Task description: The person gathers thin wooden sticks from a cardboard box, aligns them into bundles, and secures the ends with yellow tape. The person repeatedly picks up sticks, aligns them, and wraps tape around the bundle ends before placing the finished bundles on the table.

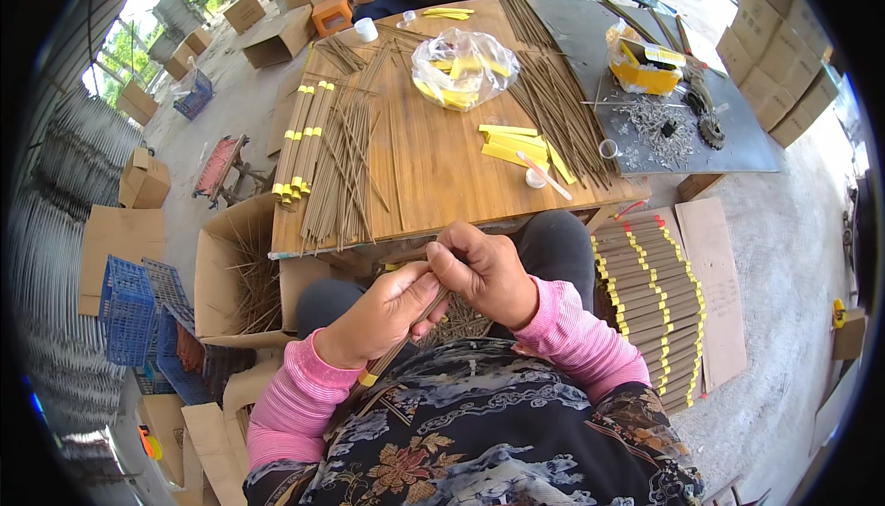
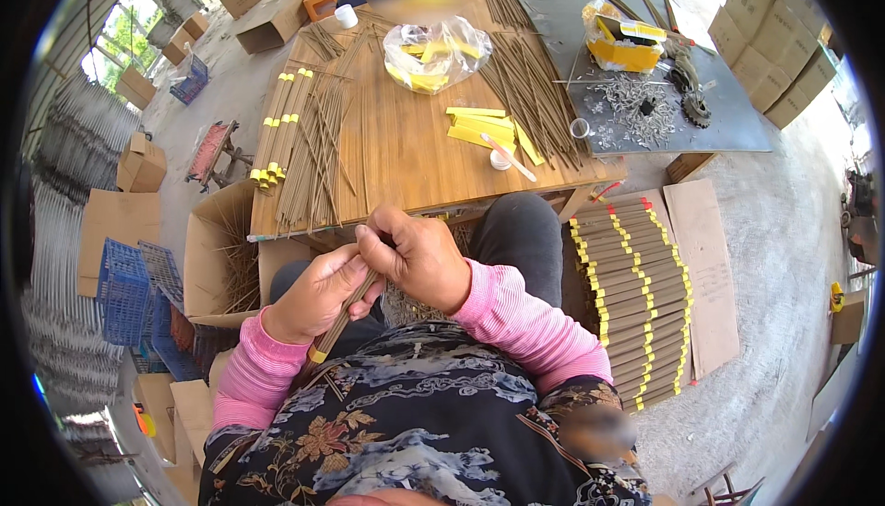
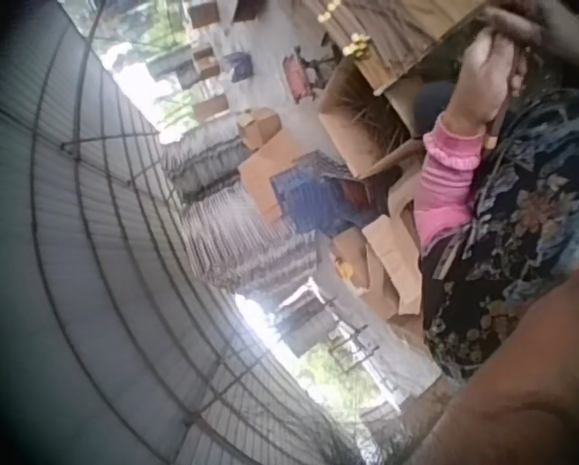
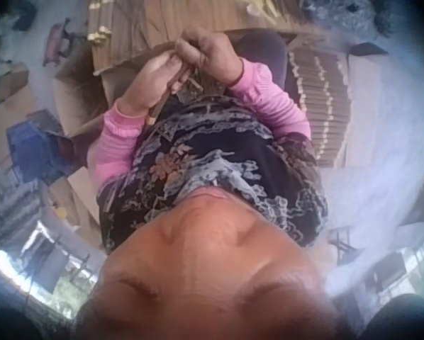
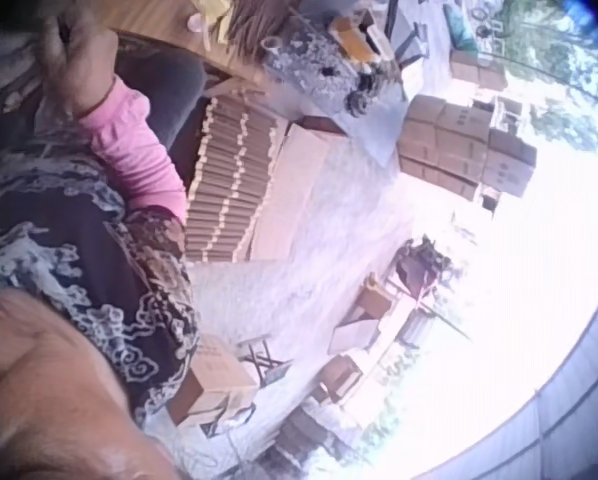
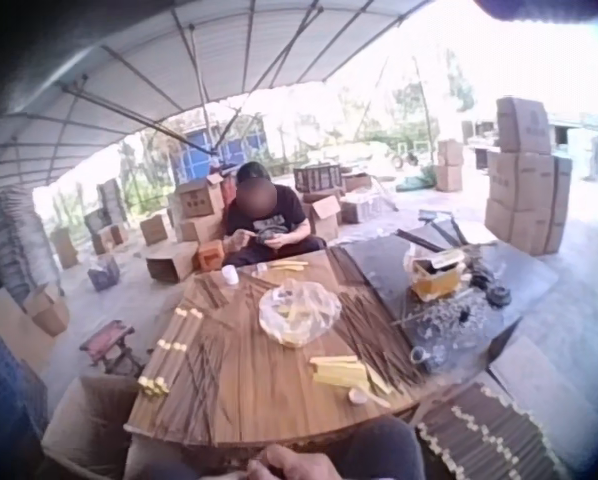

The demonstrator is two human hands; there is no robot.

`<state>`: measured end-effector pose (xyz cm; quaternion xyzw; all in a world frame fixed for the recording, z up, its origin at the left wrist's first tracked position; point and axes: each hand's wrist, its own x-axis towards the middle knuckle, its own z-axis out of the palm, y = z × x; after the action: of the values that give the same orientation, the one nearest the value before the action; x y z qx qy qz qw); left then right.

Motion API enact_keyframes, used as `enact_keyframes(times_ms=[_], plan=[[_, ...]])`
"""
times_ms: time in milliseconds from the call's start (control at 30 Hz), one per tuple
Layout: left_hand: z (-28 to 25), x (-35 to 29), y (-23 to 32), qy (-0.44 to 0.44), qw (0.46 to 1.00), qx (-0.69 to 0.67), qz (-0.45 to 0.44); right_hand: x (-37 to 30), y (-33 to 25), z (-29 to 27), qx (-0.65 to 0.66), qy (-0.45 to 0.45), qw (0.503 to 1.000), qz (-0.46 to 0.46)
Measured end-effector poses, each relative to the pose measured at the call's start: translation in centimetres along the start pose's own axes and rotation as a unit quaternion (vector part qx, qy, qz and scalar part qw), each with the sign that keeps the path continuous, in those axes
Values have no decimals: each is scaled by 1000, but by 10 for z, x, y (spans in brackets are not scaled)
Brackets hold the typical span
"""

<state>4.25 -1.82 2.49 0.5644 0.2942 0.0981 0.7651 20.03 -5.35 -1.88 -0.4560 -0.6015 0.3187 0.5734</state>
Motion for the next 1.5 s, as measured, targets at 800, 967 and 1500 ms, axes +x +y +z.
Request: enact_keyframes(times_ms=[800,967,1500], plan=[[-44,28,-16,29,993,-106,-45,68,61,-44,239,-320,905,147],[-65,38,-15,88,990,-109,-32,157,150,-105,-380,-136,905,133],[-92,41,-21,113,987,-111,-37,199,216,-106,-585,-104,804,36]])
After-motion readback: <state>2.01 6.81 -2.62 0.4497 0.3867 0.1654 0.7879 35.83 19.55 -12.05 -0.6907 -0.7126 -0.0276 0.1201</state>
